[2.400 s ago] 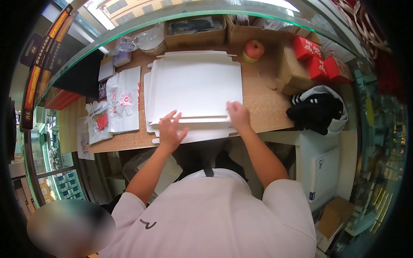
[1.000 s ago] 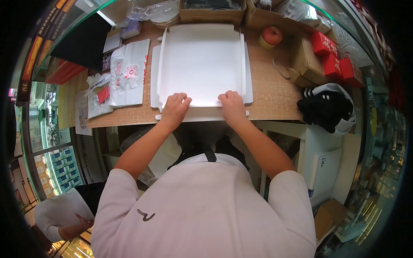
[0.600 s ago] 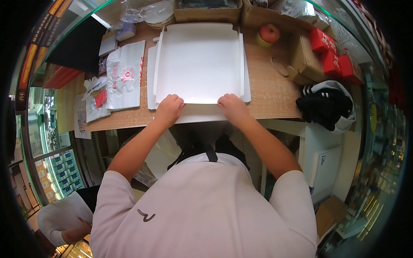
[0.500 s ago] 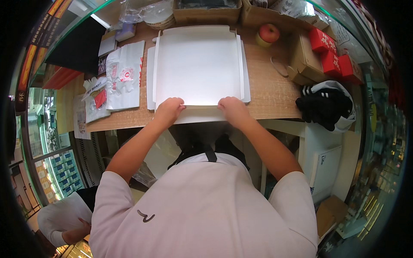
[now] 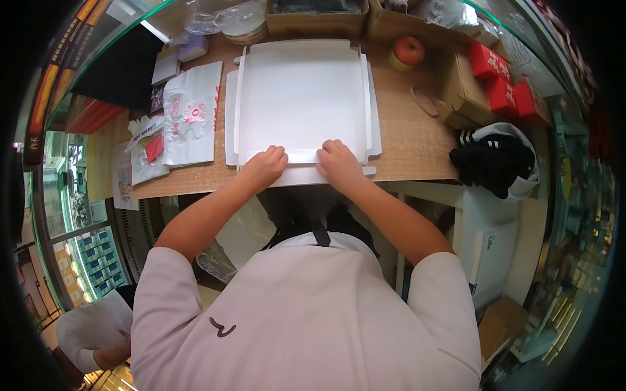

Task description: The person removes a flat white cardboard box from a plastic wrapper, folds it into shape, and stacks it with other boxes. They repeat this process with additional boxes, using a knife to cut open a plastic-wrapped stack before folding each unit.

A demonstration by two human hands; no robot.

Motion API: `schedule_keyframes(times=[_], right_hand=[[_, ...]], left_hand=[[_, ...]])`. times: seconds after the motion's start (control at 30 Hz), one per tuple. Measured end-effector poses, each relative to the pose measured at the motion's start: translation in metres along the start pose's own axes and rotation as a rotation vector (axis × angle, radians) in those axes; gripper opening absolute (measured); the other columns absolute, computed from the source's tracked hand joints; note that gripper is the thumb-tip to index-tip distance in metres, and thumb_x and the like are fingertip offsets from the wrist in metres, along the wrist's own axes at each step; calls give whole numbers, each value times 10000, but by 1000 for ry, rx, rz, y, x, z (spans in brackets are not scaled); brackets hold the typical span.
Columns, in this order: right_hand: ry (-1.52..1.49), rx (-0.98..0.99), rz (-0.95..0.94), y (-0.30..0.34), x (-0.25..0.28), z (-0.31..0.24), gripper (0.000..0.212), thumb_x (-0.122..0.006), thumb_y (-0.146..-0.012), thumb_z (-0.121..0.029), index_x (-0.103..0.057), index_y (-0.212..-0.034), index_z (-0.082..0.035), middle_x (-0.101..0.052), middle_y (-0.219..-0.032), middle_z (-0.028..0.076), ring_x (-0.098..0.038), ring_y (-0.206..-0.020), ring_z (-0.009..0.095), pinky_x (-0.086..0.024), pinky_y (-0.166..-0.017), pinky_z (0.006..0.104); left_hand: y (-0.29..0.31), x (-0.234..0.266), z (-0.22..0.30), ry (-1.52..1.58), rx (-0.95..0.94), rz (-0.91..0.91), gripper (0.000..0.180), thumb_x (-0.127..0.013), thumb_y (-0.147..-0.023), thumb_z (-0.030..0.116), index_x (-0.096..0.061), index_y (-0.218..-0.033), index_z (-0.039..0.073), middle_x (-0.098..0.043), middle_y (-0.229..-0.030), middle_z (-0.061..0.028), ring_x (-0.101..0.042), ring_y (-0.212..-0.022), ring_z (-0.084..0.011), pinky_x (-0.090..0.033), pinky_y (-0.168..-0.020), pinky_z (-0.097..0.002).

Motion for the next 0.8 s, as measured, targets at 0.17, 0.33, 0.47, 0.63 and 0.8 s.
schedule_keyframes(times=[0.17,0.33,0.47,0.63,0.8], right_hand=[[-2,31,-71,-4,-20,5,66,-534,-699,17,-543,-758,-13,-533,-818,114,-525,-807,279,-467,-729,353],[25,1,-94,-2,-17,12,82,-528,-695,24,-551,-762,-18,-538,-809,108,-528,-803,280,-472,-723,346],[63,-8,-104,8,-6,23,91,-523,-704,30,-558,-772,-20,-541,-814,109,-531,-817,287,-479,-716,355],[77,-206,-348,-14,-11,46,42,-575,-778,-39,-557,-815,-29,-563,-806,108,-550,-816,298,-485,-720,373],[313,-380,-269,-37,11,54,264,-629,-815,-285,-560,-888,-41,-617,-798,152,-598,-806,306,-484,-732,398]], left_hand=[[-10,6,-4,213,185,-65,127,-626,-714,68,-534,-787,18,-513,-816,-112,-530,-804,-263,-486,-685,-344],[11,7,-13,173,169,32,137,-623,-795,130,-538,-798,22,-526,-825,-114,-530,-809,-282,-479,-706,-360],[20,-4,-28,267,269,85,182,-632,-809,186,-538,-810,30,-527,-815,-115,-537,-810,-283,-465,-718,-368],[4,-15,-53,390,455,-31,229,-623,-826,238,-529,-832,29,-546,-814,-135,-545,-821,-312,-453,-724,-413],[-18,9,-49,154,524,25,263,-612,-833,264,-527,-852,16,-598,-753,-164,-581,-768,-356,-457,-678,-450]])
Point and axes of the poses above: each hand's wrist, its own y-axis away from the middle knuckle, its own x-axis out of the back of the hand, z = x × y, the point moved 4 cm from there along -y, towards the middle knuckle
